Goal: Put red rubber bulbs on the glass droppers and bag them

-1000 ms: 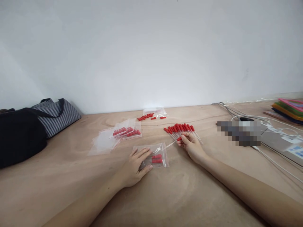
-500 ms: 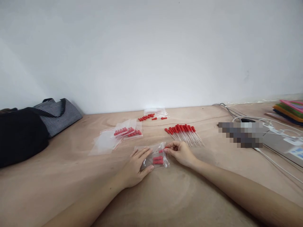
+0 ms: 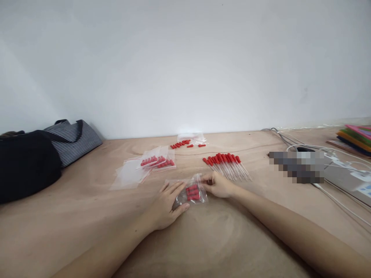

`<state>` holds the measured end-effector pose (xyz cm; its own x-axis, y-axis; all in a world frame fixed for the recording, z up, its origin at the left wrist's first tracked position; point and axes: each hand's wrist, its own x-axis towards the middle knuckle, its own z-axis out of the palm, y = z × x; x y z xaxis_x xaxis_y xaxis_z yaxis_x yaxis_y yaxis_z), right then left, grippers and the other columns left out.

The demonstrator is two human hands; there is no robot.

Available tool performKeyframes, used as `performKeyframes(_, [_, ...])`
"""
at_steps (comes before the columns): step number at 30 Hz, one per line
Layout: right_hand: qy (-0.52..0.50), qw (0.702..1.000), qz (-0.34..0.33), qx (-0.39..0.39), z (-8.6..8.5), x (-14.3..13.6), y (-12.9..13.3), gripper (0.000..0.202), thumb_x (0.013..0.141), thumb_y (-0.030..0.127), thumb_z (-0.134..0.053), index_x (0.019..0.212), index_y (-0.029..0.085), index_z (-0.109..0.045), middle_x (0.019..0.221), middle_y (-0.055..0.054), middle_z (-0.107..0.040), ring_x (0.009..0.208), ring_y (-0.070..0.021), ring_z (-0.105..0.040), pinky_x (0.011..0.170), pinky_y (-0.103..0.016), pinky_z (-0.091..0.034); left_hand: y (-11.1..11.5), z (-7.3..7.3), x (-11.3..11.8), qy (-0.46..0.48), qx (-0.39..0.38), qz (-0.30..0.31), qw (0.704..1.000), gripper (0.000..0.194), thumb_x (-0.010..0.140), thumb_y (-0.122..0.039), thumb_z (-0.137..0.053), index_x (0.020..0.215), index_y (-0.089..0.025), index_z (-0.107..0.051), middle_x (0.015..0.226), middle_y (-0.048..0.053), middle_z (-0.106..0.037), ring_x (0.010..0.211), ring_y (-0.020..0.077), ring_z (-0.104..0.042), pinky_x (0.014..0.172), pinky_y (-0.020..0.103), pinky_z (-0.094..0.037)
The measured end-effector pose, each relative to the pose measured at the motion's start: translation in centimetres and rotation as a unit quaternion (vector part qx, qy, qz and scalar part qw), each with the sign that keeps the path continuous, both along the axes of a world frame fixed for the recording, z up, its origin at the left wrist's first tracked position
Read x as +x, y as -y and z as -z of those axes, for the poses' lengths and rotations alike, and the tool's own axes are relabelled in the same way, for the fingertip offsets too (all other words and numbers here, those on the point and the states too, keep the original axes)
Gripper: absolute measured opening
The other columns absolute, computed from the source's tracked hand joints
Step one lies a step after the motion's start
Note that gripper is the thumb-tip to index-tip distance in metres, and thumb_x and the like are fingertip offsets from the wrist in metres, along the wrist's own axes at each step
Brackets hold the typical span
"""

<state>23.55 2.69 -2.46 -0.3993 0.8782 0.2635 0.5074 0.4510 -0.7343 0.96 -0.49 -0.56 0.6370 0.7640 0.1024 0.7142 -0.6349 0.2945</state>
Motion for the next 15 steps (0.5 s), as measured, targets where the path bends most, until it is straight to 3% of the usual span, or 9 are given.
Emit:
performKeyframes(2, [0.051,0.996,0.079,0.011,-1.1,1.0,-0.6,0.021,0.074,0.031,-0.054,0.086,0.022,-0.068,0.066,0.001,-0.065,0.055,-0.0115,-0.054,0.051,-0.021,-0.038,0.0,0.1,0.0,-0.002,-0.001,-0.005,1.000,0.053,0.083,-0.044,-0.042,0.131,-0.021,-0.033,0.135,0.008,-0.038,0.124,0.0248,-0.032,0.104,0.050,-0.018])
performKeyframes(4, [0.135,0.972,0.189,0.033,-2.2,2.0,-1.4,0.019,0.074,0.032,-0.054,0.084,0.023,-0.068,0.075,0.000,-0.066,0.063,-0.0131,-0.057,0.054,-0.021,-0.039,-0.1,0.1,0.0,-0.008,-0.001,-0.008,1.000,0.053,0.083,-0.045,-0.041,0.130,-0.021,-0.034,0.136,0.009,-0.037,0.125,0.0247,-0.031,0.104,0.050,-0.018])
performKeyframes(6, [0.208,0.947,0.242,0.035,-3.0,2.5,-2.5,0.019,0.075,0.034,-0.052,0.083,0.025,-0.067,0.080,-0.002,-0.065,0.071,-0.0154,-0.058,0.058,-0.023,-0.039,-0.1,0.2,0.0,-0.019,-0.004,-0.009,1.000,0.053,0.084,-0.045,-0.040,0.130,-0.020,-0.035,0.136,0.009,-0.036,0.126,0.0243,-0.030,0.104,0.050,-0.017])
performKeyframes(15, [0.289,0.910,0.295,0.025,-2.2,-0.3,-6.2,0.028,0.077,0.035,-0.050,0.082,0.013,-0.066,0.102,-0.017,-0.054,0.090,-0.0275,-0.056,0.070,-0.034,-0.040,-0.1,0.1,-0.1,-0.032,-0.010,0.008,0.999,0.052,0.085,-0.045,-0.038,0.131,-0.020,-0.034,0.138,0.009,-0.033,0.127,0.0228,-0.028,0.105,0.050,-0.016])
